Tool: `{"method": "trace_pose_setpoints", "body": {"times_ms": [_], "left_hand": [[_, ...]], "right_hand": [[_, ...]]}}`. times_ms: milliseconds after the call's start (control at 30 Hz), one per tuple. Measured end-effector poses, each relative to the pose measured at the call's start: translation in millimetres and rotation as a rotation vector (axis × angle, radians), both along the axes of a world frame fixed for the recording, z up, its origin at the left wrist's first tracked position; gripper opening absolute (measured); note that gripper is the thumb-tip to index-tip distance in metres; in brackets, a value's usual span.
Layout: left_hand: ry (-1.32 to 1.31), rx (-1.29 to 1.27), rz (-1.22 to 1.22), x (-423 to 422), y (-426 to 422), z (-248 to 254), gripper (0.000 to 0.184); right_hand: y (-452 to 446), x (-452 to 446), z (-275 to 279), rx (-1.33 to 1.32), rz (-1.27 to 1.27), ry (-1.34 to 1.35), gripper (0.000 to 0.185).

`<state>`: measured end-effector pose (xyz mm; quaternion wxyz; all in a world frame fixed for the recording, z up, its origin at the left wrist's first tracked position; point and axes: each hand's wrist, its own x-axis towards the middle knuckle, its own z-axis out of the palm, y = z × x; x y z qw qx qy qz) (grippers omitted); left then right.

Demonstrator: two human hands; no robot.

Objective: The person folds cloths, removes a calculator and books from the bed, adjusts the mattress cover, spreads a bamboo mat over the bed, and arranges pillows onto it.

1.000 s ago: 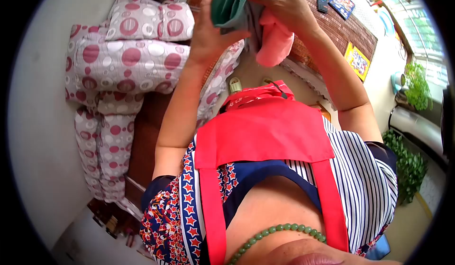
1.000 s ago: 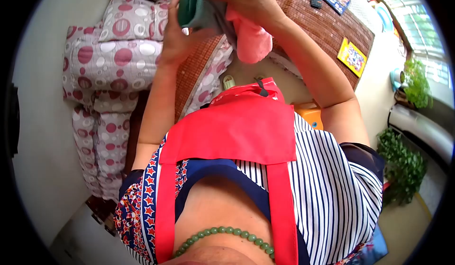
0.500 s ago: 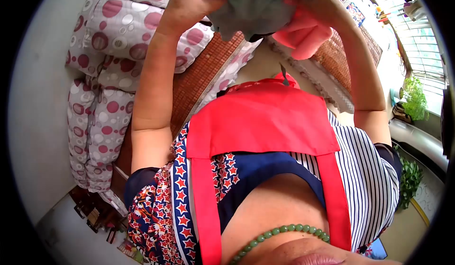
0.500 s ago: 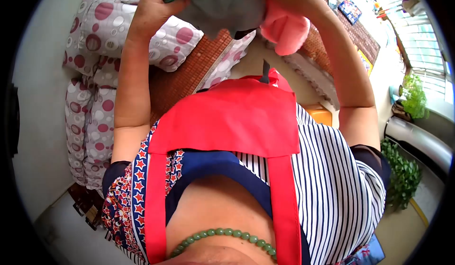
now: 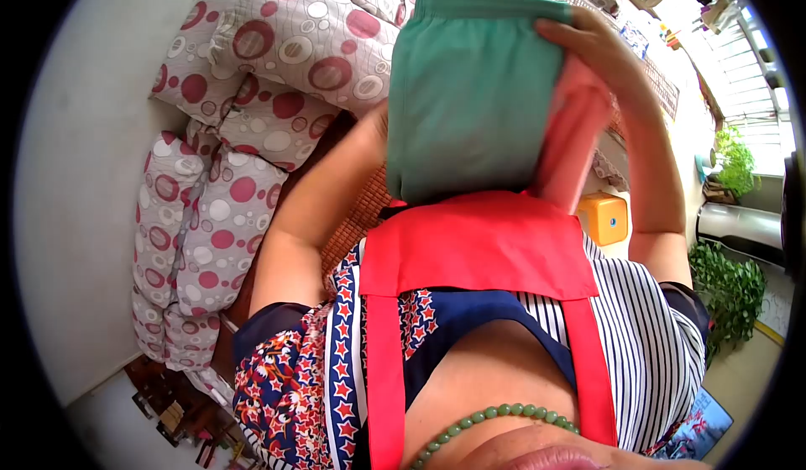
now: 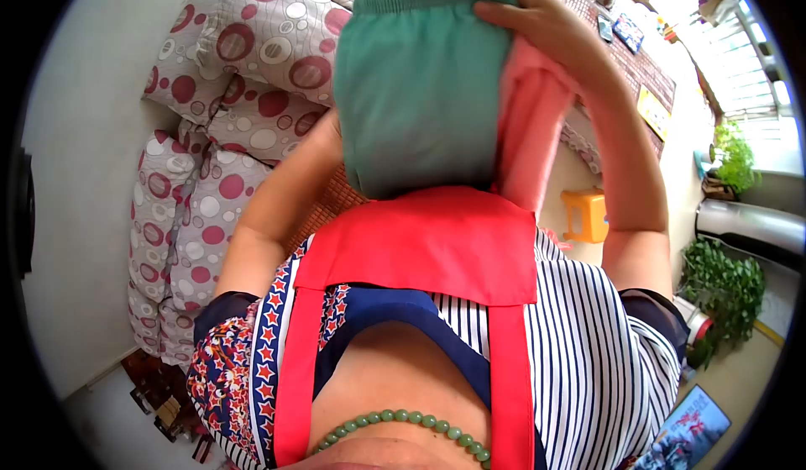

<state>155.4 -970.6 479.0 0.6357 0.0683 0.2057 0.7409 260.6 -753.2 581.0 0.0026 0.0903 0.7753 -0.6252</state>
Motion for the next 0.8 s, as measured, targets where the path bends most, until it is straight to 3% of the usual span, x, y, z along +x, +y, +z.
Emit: {"method": "trace_pose_setpoints", "body": {"times_ms": [33,100,167,233,367,467,500,533,567,633,667,800], "left_hand": [[-0.072,-0.051,-0.020,16.7,-3.4,-12.9,0.039],[-0.182,-0.117,-0.073,47.9,-11.6,-44.7,0.039],[-0.217,-0.127,-0.083,65.7,-19.9,-65.2,0.038],[-0.220,-0.131,-0.047,72.1,-33.8,-74.2,0.038],[-0.163,-0.169,0.138,70.7,-64.5,-83.4,0.036],[-0.081,-0.224,0.279,71.6,-93.9,-87.7,0.036],[-0.042,-0.245,0.314,73.6,-108.7,-87.1,0.035],[0.003,-0.270,0.344,74.4,-121.0,-86.4,0.035],[0.056,-0.287,0.365,76.8,-130.9,-86.4,0.035],[0.214,-0.328,0.396,78.5,-151.6,-83.0,0.034],[0.323,-0.354,0.413,79.7,-162.5,-81.9,0.034],[1.011,-0.514,0.418,79.3,-212.6,-80.3,0.033]], "right_hand": [[-8.0,-11.7,-16.6,0.140,-0.145,-0.098,0.034],[11.7,-34.0,-88.8,0.650,-0.087,-0.075,0.036],[13.8,-29.4,-124.3,0.408,-0.038,-0.158,0.036],[-0.9,-12.4,-119.5,0.326,0.036,-0.073,0.039],[3.1,13.2,-154.9,0.195,0.236,-0.200,0.030],[-17.5,25.4,-191.3,-0.075,0.249,-0.159,0.028],[-29.4,29.6,-198.9,-0.164,0.245,-0.144,0.030],[-44.1,26.7,-204.3,-0.017,0.301,0.006,0.043],[-60.6,28.4,-206.9,-0.127,0.311,-0.162,0.055],[-101.3,28.2,-201.2,-0.172,0.328,-0.151,0.039],[-120.4,25.1,-211.2,-0.150,0.355,-0.010,0.046],[-196.3,25.2,-226.4,-0.507,0.314,-0.144,0.065]]}}
